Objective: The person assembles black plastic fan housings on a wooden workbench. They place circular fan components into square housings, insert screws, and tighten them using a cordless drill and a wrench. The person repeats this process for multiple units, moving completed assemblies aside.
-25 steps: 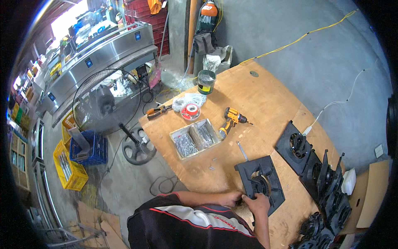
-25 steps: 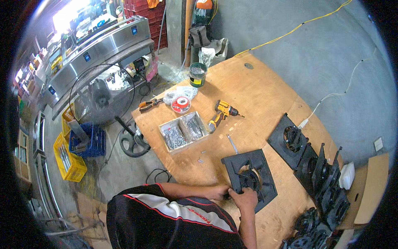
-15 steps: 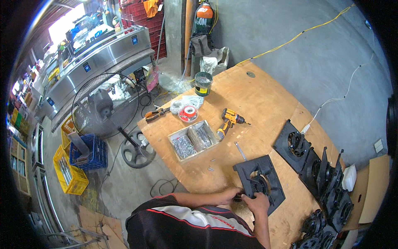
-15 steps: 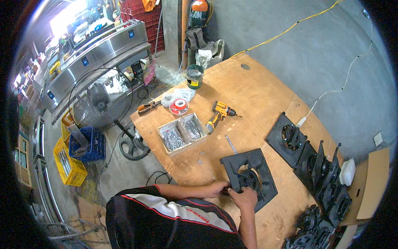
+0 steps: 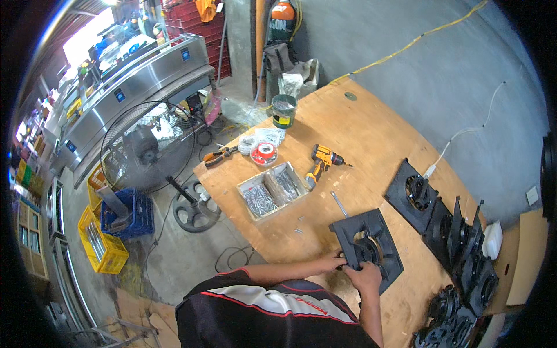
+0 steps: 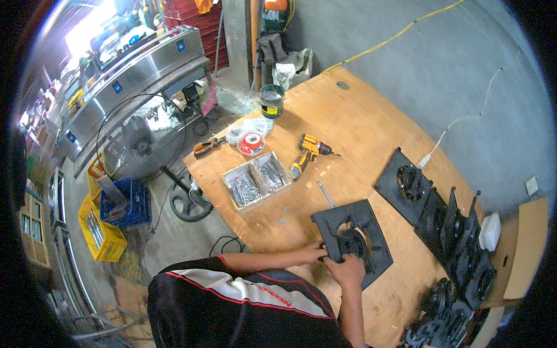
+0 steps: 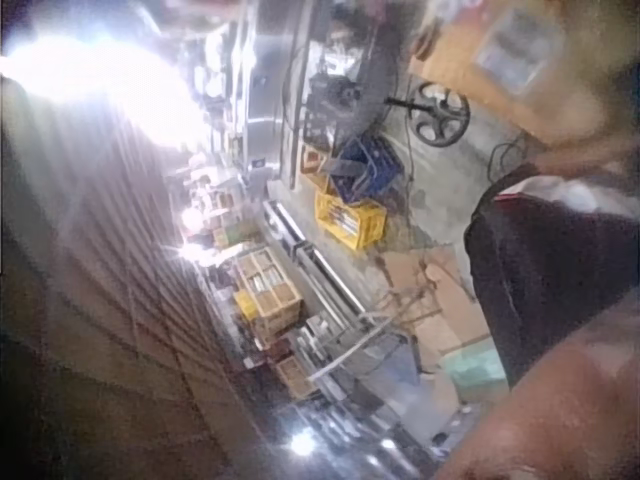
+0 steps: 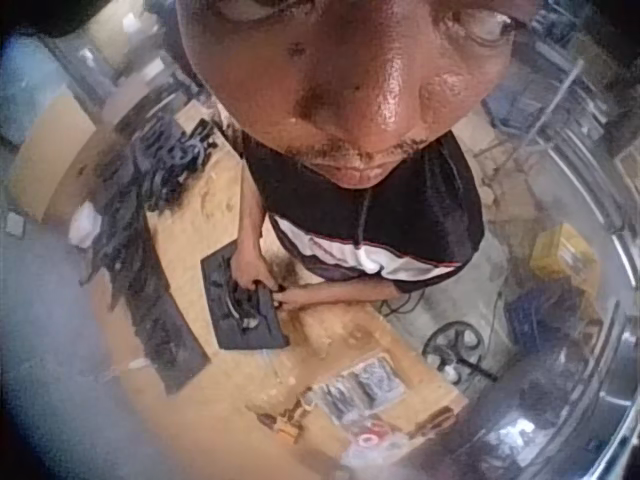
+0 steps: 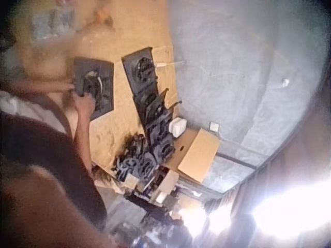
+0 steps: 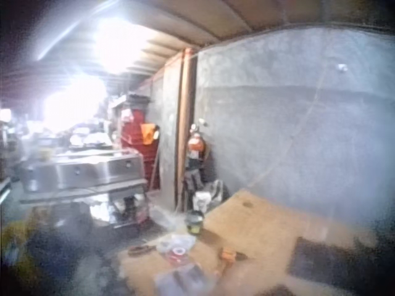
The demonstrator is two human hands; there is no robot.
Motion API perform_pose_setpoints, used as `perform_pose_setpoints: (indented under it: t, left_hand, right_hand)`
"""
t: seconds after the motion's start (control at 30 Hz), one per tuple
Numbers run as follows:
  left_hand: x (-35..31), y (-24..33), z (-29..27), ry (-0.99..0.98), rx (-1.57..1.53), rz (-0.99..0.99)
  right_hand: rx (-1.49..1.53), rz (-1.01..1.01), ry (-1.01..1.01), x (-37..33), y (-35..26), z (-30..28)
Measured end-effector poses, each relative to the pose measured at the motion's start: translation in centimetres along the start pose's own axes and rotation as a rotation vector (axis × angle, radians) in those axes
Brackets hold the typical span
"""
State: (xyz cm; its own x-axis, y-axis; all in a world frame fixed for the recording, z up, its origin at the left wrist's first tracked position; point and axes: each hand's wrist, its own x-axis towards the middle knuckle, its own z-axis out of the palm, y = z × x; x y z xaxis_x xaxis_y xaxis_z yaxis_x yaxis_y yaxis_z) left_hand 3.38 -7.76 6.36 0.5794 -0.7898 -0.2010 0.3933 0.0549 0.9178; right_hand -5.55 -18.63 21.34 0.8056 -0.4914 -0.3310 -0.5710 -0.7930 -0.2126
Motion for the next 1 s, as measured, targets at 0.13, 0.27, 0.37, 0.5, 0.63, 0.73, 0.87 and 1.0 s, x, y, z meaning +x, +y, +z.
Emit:
perform_pose_setpoints:
  t: [0.13,0.27,0.37,0.5,0.63,0.73,0.87,1.0]
  left_hand:
    - [-0.6,-1.3,-1.6,0.099,-0.045,0.002]
    - [-0.2,-1.1,-1.0,0.054,-0.150,-0.087]
    - [-0.7,-1.8,-0.2,0.074,-0.124,-0.105]
    - [-0.8,-2.2,-1.5,0.167,-0.201,-0.003]
    - [0.3,-1.3,-1.1,0.070,-0.046,-0.086]
    - [-0.3,-0.5,-0.8,0.074,-0.108,-0.146]
    - [0.7,-2.4,-2.5,0.269,-0.166,0.045]
    - [3.0,-0.1,-2.5,0.409,0.153,-0.067]
  right_hand:
    - [-0.023,-0.009,-0.021,0.5,0.5,0.5]
    - [-0.041,-0.002,-0.055,0.8,0.5,0.4]
    - [0.007,0.014,-0.029,0.4,0.3,0.0]
    - [0.041,0.013,-0.016,0.2,0.6,0.0]
    - [0.046,0.007,-0.007,0.2,0.8,0.4]
    - [0.028,0.003,-0.033,0.4,0.6,0.0]
    - [0.021,0.001,-0.035,0.4,0.5,0.1]
    - [0.032,0.013,-0.004,0.3,1.1,0.4]
